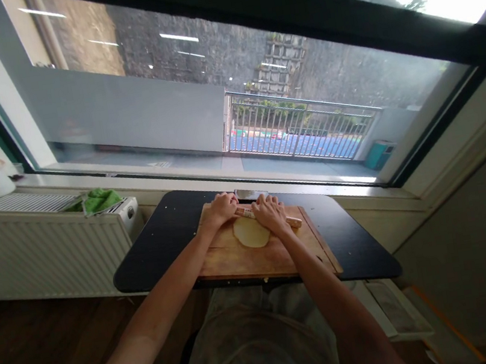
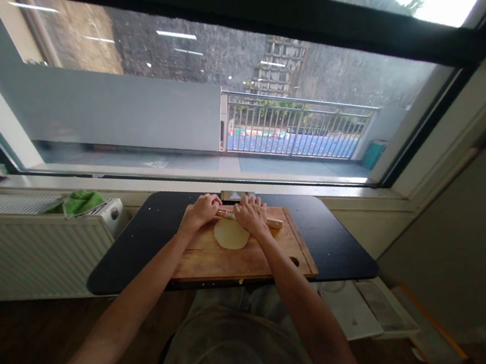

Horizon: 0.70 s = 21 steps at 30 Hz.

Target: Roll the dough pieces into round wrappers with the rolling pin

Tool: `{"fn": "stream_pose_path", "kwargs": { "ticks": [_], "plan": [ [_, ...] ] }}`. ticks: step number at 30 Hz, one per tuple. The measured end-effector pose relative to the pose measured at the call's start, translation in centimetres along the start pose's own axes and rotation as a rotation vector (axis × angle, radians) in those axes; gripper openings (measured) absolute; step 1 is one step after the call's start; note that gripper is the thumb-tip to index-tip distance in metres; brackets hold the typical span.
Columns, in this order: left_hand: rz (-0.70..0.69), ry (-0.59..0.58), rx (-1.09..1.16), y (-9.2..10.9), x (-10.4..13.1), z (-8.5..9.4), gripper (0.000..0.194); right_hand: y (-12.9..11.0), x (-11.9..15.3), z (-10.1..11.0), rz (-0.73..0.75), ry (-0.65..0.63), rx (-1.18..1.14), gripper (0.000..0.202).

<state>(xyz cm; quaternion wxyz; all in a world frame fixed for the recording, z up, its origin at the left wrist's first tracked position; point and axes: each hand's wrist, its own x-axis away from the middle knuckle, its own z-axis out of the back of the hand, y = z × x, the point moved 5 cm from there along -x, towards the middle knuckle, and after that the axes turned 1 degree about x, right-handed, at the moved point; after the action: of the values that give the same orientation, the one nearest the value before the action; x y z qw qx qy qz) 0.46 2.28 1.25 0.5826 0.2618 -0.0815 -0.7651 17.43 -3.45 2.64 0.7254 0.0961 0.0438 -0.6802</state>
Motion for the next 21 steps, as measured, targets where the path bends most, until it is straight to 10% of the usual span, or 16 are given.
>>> {"fn": "stream_pose_path", "kwargs": {
  "ticks": [11,21],
  "plan": [
    [0.008,0.036,0.173,-1.0,-0.3,-0.8,0.031,-1.9,4.6,0.7,0.024,0.117,0.029,0.045],
    [-0.066,0.097,0.237,-1.2,-1.0,-1.2,0.031,-0.1,1.3,0.1,0.053,0.094,0.032,0.045]
  ]
}}
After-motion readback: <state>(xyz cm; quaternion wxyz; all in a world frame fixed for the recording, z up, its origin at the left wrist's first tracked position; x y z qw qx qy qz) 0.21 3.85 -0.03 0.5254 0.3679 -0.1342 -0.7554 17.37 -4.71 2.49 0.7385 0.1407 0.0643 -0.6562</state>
